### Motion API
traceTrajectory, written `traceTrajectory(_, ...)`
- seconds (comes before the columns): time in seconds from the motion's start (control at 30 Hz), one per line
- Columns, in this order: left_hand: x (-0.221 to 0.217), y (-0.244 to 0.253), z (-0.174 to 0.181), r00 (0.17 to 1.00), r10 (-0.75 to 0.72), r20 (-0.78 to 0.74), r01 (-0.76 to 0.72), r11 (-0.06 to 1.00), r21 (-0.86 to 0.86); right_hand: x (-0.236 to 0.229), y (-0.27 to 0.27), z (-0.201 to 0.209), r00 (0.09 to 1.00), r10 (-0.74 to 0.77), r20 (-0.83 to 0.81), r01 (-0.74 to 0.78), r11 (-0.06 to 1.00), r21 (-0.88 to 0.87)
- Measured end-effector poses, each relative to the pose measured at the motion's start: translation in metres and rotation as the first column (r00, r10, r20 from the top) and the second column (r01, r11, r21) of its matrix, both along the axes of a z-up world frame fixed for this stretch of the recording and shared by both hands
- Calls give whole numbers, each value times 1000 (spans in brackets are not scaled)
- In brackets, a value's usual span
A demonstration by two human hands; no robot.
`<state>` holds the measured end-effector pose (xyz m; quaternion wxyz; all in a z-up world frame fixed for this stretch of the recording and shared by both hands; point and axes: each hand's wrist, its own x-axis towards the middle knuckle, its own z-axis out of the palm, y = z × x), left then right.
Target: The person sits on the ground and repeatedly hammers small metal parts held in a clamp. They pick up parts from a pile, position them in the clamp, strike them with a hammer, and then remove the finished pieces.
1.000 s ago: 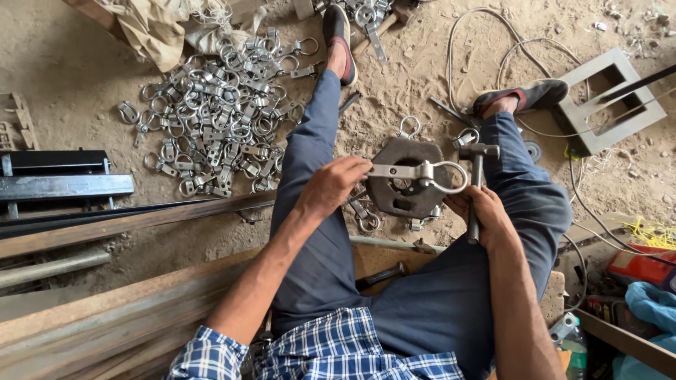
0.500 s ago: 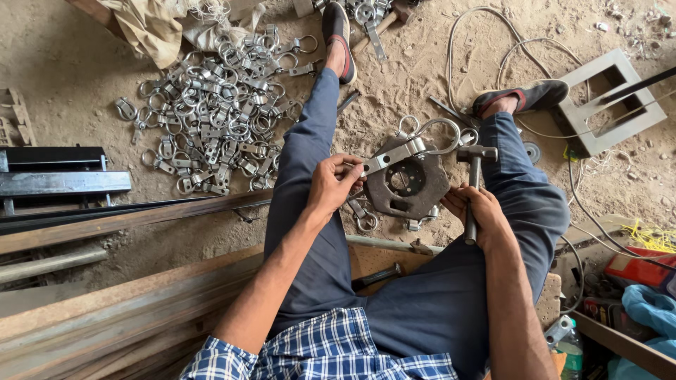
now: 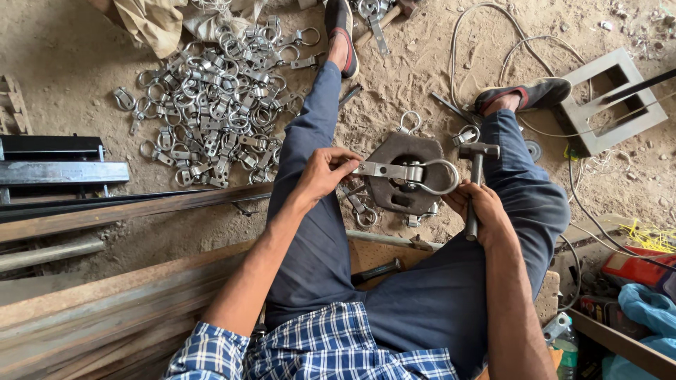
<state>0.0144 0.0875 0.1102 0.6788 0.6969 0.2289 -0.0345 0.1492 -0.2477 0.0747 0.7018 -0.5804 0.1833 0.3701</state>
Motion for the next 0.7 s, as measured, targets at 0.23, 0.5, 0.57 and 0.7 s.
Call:
traceTrajectory(0.23, -6, -11, 3, 991, 125, 47, -126, 992, 25, 6, -15, -33, 999, 34, 1, -33, 985, 167)
traceTrajectory(0.5, -79, -96, 36, 883, -449, -136, 450, 726, 520, 2, -4, -10, 1000, -5, 1, 5, 1000, -19)
traceTrajectory(0.57, -98, -121, 35, 788, -588, -185, 578, 601, 553, 1, -1, -12, 999, 33, 28, -38, 984, 177)
traceTrajectory(0.7, -117, -144, 11, 774, -587, -238, 511, 357, 782, -1, 2, 3, 998, -41, -46, 39, 998, -55)
